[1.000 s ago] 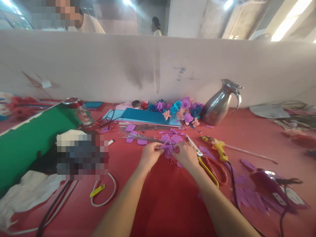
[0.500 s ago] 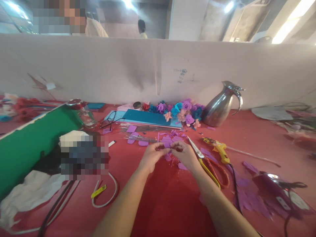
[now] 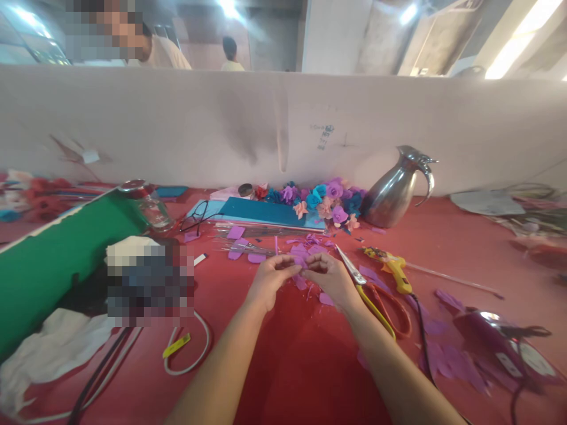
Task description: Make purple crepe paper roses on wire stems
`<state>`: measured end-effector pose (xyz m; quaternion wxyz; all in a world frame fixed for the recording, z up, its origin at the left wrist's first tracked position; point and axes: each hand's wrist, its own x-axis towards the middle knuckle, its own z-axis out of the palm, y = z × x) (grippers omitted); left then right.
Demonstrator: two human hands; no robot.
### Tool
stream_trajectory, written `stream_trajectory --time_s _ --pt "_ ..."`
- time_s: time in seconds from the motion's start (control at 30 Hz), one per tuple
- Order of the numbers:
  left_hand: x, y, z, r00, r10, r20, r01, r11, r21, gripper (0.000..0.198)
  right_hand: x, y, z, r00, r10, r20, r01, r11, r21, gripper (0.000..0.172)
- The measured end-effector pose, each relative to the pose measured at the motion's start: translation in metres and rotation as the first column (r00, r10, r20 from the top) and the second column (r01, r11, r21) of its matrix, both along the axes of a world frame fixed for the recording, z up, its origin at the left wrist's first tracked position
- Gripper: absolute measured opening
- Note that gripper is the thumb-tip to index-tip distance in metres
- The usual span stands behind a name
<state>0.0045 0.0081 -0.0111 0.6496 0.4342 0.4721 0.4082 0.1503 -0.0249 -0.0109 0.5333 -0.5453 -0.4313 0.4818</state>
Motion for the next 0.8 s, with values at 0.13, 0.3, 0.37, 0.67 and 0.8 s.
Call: stream_trajectory --time_s 0.13,0.3,0.37,0.67,0.8 --pt "-0.001 0.0 0.002 1.0 -0.006 -0.021 0.007 1.0 0.025 0.028 0.0 0.0 -0.002 1.0 0.006 -0.004 -0.006 1.0 0.006 0.033" --pt "-0.003 0.0 0.006 0.999 0.01 -0.039 -0.01 1.0 -0.001 0.028 0.002 0.0 0.001 0.999 0.038 -0.005 -0.038 0.999 0.005 0.031" --pt "-0.003 0.0 0.007 1.0 -0.006 -0.027 0.005 1.0 -0.011 0.031 0.003 -0.001 0.002 1.0 0.018 0.006 -0.018 1.0 0.007 0.031" --pt "-0.003 0.0 0.011 0.998 -0.049 0.03 0.05 0.998 -0.046 0.036 0.003 0.001 -0.002 0.997 -0.035 0.072 0.031 0.999 0.045 0.031" --pt "0.0 -0.001 0.007 0.999 -0.042 0.008 0.043 0.998 -0.054 0.038 0.001 0.0 -0.005 0.995 -0.027 0.101 0.02 0.998 0.063 0.025"
